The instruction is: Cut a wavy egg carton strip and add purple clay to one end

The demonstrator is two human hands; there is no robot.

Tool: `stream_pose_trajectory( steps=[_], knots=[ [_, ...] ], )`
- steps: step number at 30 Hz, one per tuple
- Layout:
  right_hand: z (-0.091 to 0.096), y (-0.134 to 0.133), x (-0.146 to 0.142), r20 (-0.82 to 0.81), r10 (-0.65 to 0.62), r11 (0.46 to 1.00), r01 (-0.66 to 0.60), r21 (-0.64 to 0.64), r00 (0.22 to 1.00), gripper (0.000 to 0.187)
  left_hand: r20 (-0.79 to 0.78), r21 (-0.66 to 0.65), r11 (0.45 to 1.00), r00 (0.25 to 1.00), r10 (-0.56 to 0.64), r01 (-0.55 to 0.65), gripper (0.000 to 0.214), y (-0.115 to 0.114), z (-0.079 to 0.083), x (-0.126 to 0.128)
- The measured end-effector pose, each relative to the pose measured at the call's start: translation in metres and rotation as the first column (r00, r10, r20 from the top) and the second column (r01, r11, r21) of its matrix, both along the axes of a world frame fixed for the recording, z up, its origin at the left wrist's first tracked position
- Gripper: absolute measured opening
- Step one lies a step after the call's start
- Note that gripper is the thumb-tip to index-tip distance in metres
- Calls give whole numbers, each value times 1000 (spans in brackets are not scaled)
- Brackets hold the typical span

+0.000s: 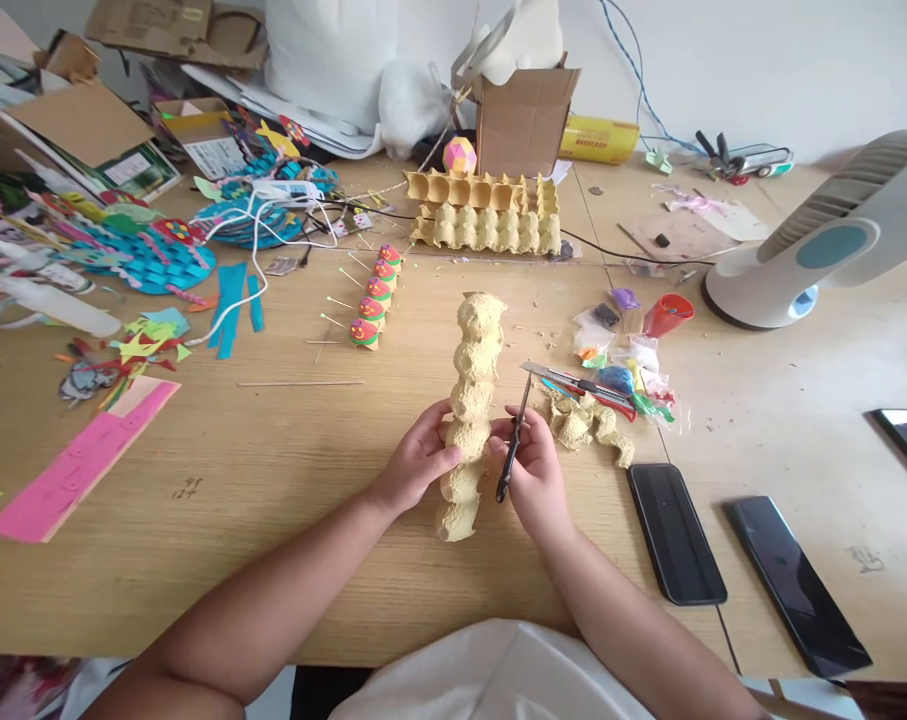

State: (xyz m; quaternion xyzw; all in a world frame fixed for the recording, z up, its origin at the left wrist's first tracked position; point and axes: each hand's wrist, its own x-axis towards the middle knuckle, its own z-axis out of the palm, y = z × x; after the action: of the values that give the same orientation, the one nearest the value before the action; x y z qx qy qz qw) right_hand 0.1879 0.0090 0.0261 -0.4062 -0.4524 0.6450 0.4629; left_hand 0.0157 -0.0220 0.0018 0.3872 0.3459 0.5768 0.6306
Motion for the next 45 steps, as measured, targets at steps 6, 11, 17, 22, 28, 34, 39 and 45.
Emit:
stream_pose_trajectory(
  steps=[6, 11, 17, 22, 28, 34, 39, 45],
  knots=[
    [8, 0, 1, -37, 13, 1000, -14, -26, 999, 44, -32, 26, 999, 999, 21, -20, 56, 0, -3, -2],
    [5, 3, 1, -97, 16, 999, -19, -26, 995, 46, -52, 5, 1000, 999, -12, 12, 58, 0, -1, -1],
    [2, 10, 0, -230, 20, 989, -53, -138, 973, 49, -51, 15, 998, 997, -56, 57, 55, 0, 2, 3],
    [0, 13, 1, -278, 33, 969, -99, -226, 960, 51, -31, 20, 994, 994, -102, 103, 57, 1, 4, 5],
    [-6, 17, 5, -336, 108, 955, -191, -225, 936, 50, -59, 45, 995, 995, -86, 88, 57, 0, 6, 9],
    [-10, 14, 4, -369, 166, 935, -264, -235, 915, 57, -109, 108, 993, 992, 57, -45, 80, 4, -5, 3],
    [-9, 6, 1, -362, 159, 922, -270, -278, 918, 57, 59, 60, 988, 989, 136, -140, 69, 12, -5, -2],
    [-8, -1, -5, -288, 167, 927, -250, -281, 943, 52, 175, -67, 994, 980, 100, -89, 73, 16, 5, -3]
  ],
)
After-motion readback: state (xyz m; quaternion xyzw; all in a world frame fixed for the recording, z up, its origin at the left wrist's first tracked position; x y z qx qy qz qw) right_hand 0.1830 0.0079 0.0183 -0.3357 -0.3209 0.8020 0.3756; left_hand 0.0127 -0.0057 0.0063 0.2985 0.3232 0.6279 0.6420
